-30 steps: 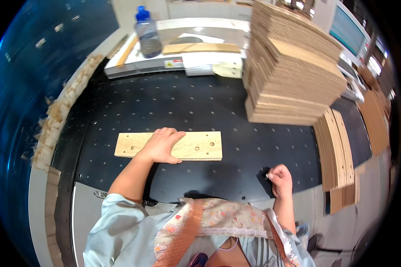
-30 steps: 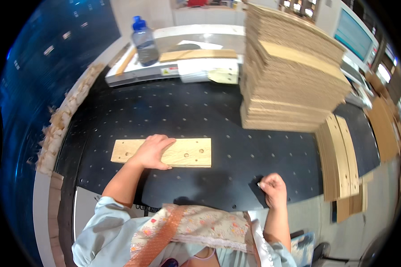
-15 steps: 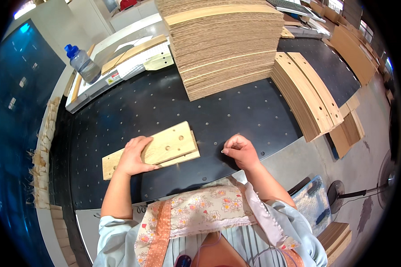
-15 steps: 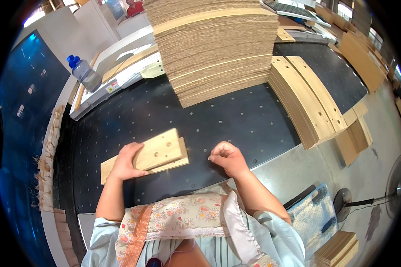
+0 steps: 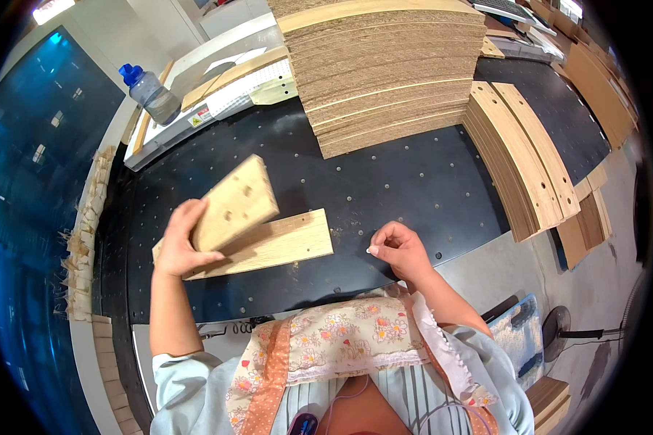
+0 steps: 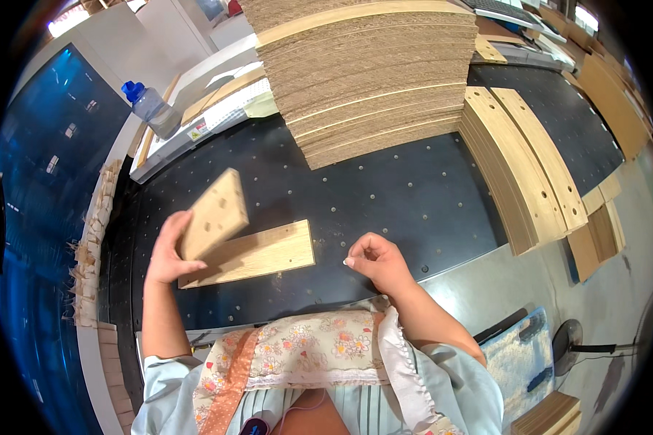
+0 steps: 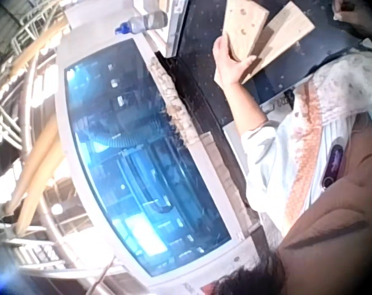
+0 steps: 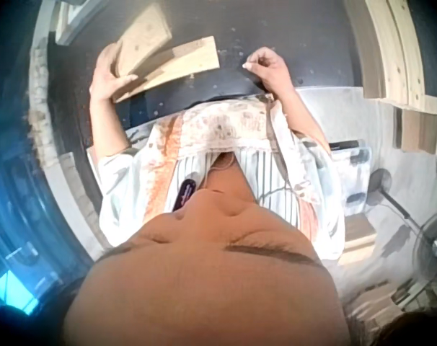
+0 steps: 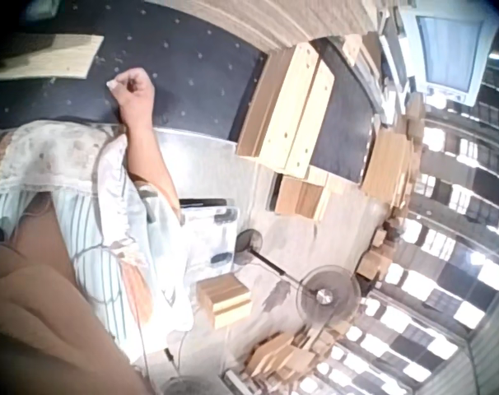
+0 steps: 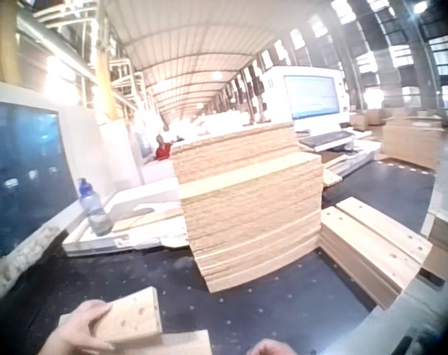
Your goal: The person handles wood boards by moving them between a workstation and a pallet, picking up a board, turning it over to check different sides, and placing it onto a stack.
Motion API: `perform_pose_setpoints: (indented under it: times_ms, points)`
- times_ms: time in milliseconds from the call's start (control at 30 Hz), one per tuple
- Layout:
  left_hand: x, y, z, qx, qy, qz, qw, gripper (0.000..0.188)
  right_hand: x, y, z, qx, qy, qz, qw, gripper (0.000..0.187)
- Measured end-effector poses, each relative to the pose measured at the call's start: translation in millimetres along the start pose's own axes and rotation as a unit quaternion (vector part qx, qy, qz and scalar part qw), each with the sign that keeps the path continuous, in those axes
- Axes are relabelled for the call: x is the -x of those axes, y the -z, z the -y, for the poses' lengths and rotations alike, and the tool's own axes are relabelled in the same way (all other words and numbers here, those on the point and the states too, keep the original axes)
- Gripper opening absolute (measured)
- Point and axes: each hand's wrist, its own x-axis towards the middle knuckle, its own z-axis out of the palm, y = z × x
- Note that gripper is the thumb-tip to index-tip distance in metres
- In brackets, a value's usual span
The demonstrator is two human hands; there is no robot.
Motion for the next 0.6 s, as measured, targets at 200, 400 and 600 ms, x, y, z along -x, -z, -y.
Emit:
perform_pose_setpoints:
  times_ms: [200, 400, 600]
  points:
    - [-1, -39, -16, 0.09, -0.04, 0.098, 0.99, 0.094, -13, -27, 27, -0.058, 0.041, 0.062, 0.996, 0.012]
    - [-11, -45, -40, 0.116, -0.096, 0.1, 0.984, 0.09, -37, -58, 71, -0.054, 0.133, 0.186, 0.972, 0.012]
    - [-16, -41, -43, 0.08, -0.141, 0.087, 0.983, 0.093, -36, -54, 83, -0.065, 0.117, 0.229, 0.964, 0.015]
